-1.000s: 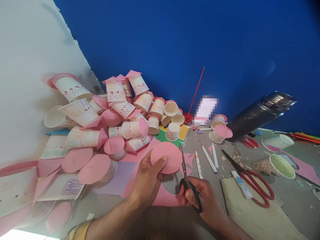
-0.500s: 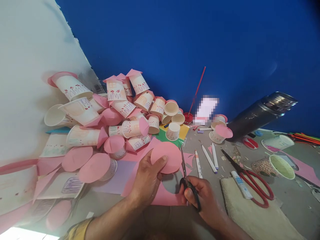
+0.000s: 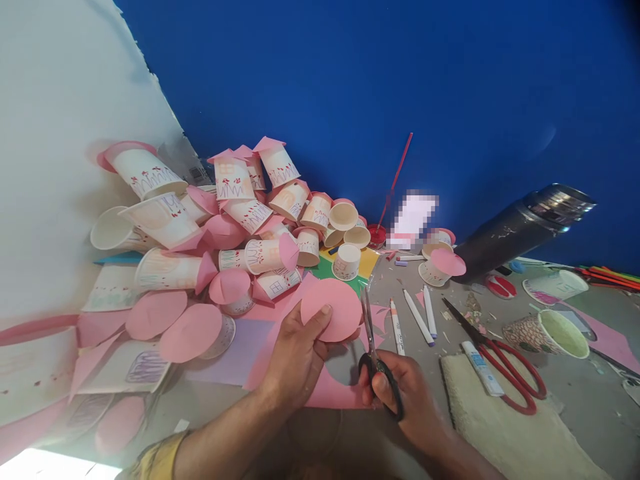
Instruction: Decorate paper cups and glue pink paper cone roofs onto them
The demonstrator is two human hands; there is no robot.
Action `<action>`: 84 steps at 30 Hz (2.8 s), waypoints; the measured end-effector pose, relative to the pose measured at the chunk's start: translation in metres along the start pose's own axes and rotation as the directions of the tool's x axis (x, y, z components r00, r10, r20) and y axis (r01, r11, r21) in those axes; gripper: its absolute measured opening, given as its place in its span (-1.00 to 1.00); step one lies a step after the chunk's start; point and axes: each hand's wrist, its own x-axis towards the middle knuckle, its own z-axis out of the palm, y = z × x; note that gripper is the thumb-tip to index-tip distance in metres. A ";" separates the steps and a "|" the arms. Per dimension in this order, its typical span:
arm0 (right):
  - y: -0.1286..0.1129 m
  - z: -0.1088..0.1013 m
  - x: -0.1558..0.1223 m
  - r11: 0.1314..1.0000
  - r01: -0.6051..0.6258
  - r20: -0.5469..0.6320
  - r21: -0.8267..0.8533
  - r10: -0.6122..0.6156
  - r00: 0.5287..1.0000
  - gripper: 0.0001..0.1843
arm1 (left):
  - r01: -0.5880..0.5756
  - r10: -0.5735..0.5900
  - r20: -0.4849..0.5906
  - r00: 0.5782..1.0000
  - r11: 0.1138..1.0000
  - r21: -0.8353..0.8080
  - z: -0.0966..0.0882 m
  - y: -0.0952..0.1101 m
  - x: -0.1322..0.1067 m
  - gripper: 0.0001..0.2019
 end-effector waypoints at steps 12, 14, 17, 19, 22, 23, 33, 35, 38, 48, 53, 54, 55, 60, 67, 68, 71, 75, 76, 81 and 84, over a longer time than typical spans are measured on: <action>0.000 0.004 0.001 0.999 0.014 -0.057 -0.052 -0.017 0.998 -0.30 | -0.025 0.026 -0.021 0.999 0.999 0.027 0.000 -0.002 0.000 -0.54; -0.001 0.003 0.000 0.998 0.012 -0.060 -0.056 -0.015 0.998 -0.31 | -0.025 0.026 -0.018 1.000 0.999 0.032 0.000 -0.002 0.000 -0.53; -0.001 0.003 0.000 0.998 0.014 -0.067 -0.066 -0.019 0.998 -0.33 | -0.029 0.030 -0.026 0.999 0.999 0.031 0.000 -0.003 0.000 -0.45; 0.000 0.002 0.000 0.998 0.017 -0.069 -0.067 -0.022 0.997 -0.34 | -0.029 0.030 -0.027 0.999 0.999 0.033 0.000 -0.003 0.000 -0.43; 0.000 0.002 0.001 0.998 0.018 -0.069 -0.062 -0.022 0.997 -0.35 | -0.032 0.032 -0.015 0.999 0.999 0.039 0.000 -0.003 -0.001 -0.48; 0.000 0.003 0.001 0.998 0.018 -0.069 -0.061 -0.022 0.997 -0.36 | -0.033 0.033 -0.014 0.999 0.999 0.040 -0.001 -0.003 -0.001 -0.49; -0.001 0.002 0.002 0.999 -0.007 -0.072 -0.048 0.003 0.997 -0.31 | -0.028 0.028 -0.008 1.000 0.999 0.030 -0.001 -0.003 -0.001 -0.36; 0.000 0.002 0.001 1.000 0.005 -0.054 -0.029 -0.006 0.999 -0.31 | -0.034 0.034 -0.001 0.999 0.999 0.022 -0.002 -0.004 0.000 -0.37; 0.002 0.001 0.000 1.000 0.013 -0.016 0.000 -0.013 1.000 -0.31 | -0.033 0.033 0.010 0.999 0.999 0.014 -0.003 -0.005 0.002 -0.44; 0.005 -0.019 0.005 0.982 0.189 -0.244 0.007 -0.182 0.952 -0.50 | 0.074 -0.103 0.153 0.983 0.979 0.189 -0.009 -0.005 0.003 -0.56; -0.009 -0.022 0.005 0.991 0.134 -0.320 0.002 -0.127 0.939 -0.60 | -0.023 -0.136 0.246 0.960 0.834 0.551 -0.008 -0.007 -0.001 -0.78; -0.011 -0.022 0.004 0.994 0.105 -0.337 -0.021 -0.106 0.935 -0.64 | -0.046 -0.130 0.257 0.958 0.812 0.582 -0.008 -0.007 -0.001 -0.81; -0.012 -0.022 0.005 0.996 0.082 -0.358 -0.048 -0.094 0.929 -0.69 | -0.058 -0.116 0.254 0.960 0.807 0.588 -0.008 -0.006 -0.001 -0.81; -0.004 -0.030 0.009 0.993 0.086 -0.518 -0.075 -0.113 0.848 -0.71 | -0.094 0.044 0.120 0.992 0.886 0.454 -0.009 -0.002 0.008 -0.76; 0.004 -0.038 0.018 0.952 0.220 -0.573 0.214 -0.060 0.818 -0.68 | -0.035 -0.011 0.106 0.994 0.907 0.419 -0.009 -0.003 0.010 -0.85; 0.002 -0.038 0.019 0.940 0.232 -0.565 0.251 -0.052 0.823 -0.67 | -0.059 0.013 0.110 0.994 0.902 0.428 -0.008 -0.003 0.009 -0.79; -0.005 -0.037 0.021 0.904 0.266 -0.561 0.335 -0.035 0.827 -0.64 | -0.089 0.026 0.138 0.990 0.880 0.467 -0.009 -0.004 0.007 -0.68; -0.007 -0.034 0.022 0.885 0.295 -0.566 0.360 -0.044 0.823 -0.64 | -0.117 -0.002 0.218 0.976 0.838 0.533 -0.014 -0.007 0.005 -0.56; -0.006 -0.033 0.021 0.891 0.291 -0.566 0.347 -0.048 0.823 -0.63 | -0.152 0.018 0.254 0.967 0.841 0.520 -0.015 -0.009 0.005 -0.56; -0.003 -0.025 0.019 0.956 0.199 -0.517 0.217 -0.060 0.854 -0.70 | -0.072 -0.081 0.311 0.947 0.889 0.452 -0.013 -0.022 0.006 -0.51; -0.006 -0.025 0.019 0.988 0.137 -0.461 0.070 -0.090 0.883 -0.76 | -0.050 -0.059 0.201 0.978 0.865 0.500 -0.013 -0.024 0.009 -0.60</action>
